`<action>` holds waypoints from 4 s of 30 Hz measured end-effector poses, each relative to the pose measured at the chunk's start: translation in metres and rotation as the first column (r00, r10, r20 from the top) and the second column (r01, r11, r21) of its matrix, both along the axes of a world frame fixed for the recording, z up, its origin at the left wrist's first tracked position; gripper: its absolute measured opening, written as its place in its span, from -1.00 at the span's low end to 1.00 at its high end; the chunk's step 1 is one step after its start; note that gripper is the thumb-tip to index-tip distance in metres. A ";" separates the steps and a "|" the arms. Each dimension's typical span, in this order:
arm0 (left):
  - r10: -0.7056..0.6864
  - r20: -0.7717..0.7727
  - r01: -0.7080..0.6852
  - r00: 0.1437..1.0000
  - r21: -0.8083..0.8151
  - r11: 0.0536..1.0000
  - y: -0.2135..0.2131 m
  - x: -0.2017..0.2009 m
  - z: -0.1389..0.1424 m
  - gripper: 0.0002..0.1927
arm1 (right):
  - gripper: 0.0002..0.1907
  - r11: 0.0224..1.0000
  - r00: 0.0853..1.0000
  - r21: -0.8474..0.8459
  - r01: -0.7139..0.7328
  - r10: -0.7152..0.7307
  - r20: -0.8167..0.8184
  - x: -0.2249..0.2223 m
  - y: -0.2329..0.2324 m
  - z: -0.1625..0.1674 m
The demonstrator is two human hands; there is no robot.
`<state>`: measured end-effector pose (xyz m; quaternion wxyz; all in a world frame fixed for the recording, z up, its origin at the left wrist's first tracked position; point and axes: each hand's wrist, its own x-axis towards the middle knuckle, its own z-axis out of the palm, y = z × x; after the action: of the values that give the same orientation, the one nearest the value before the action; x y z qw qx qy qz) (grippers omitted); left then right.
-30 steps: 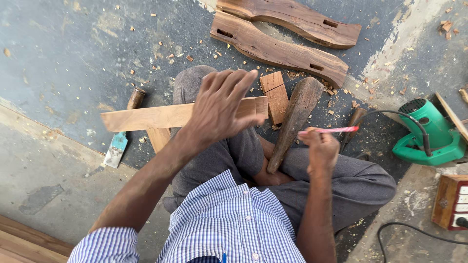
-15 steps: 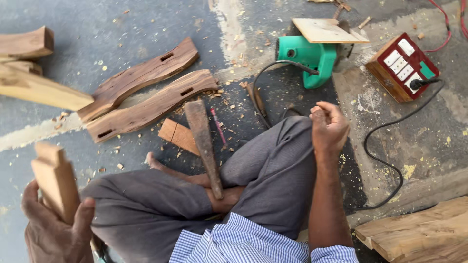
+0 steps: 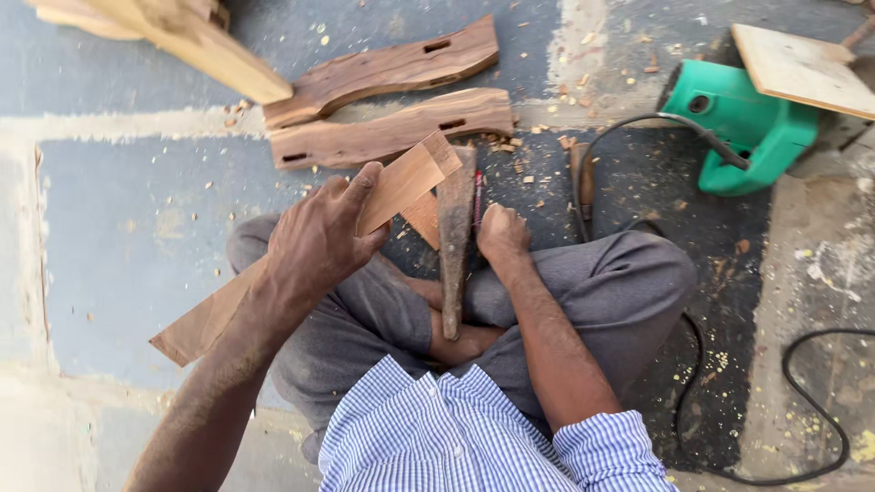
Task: The person sits on the floor and uses a chisel and mallet to carve a notch into a wooden plank. They repeatedly test the fit of the plank against a curved wooden piece, mark the wood with a pencil, and use a handheld electric planer to smooth the edges before final assembly.
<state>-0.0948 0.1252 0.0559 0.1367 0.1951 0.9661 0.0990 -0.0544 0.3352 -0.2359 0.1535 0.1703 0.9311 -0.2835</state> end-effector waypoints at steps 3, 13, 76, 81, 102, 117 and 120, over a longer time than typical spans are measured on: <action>0.042 0.000 -0.042 0.999 0.021 0.999 -0.037 0.021 -0.012 -0.24 | -0.82 0.985 0.980 0.120 -0.128 0.144 -0.138 0.007 0.010 0.000; -0.004 -0.015 0.004 1.000 -0.005 1.000 -0.133 0.099 -0.066 -0.25 | -0.80 0.394 0.863 -0.798 -0.456 -0.024 -0.505 0.047 -0.046 0.152; -0.010 0.144 -0.014 0.989 0.166 0.986 -0.149 0.090 -0.108 -0.02 | -0.74 0.872 0.834 -0.381 -0.308 0.055 -0.549 -0.267 0.032 -0.007; -0.021 0.200 -0.009 0.980 0.146 0.989 -0.150 0.090 -0.111 -0.01 | -0.73 0.882 0.821 -0.338 -0.329 0.090 -0.564 -0.269 0.032 -0.009; 0.063 0.193 -0.091 0.979 0.140 0.986 -0.145 0.083 -0.099 -0.07 | -0.75 0.535 0.781 -0.817 -0.215 -0.408 -0.473 -0.253 0.046 0.010; 0.062 0.180 -0.103 0.982 0.230 0.968 -0.023 -0.016 -0.009 -0.17 | -0.46 0.971 0.930 -0.101 0.218 -0.238 -0.279 0.013 0.041 0.100; -0.095 0.164 0.047 0.982 0.275 0.960 0.043 -0.059 0.004 -0.12 | -0.68 0.859 0.787 -0.289 0.423 -0.507 -0.352 0.060 0.103 0.133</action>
<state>-0.1542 0.1684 0.0603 0.1967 0.2369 0.9203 0.2414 0.0055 0.4386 -0.1027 -0.1075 0.3150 0.8383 -0.4319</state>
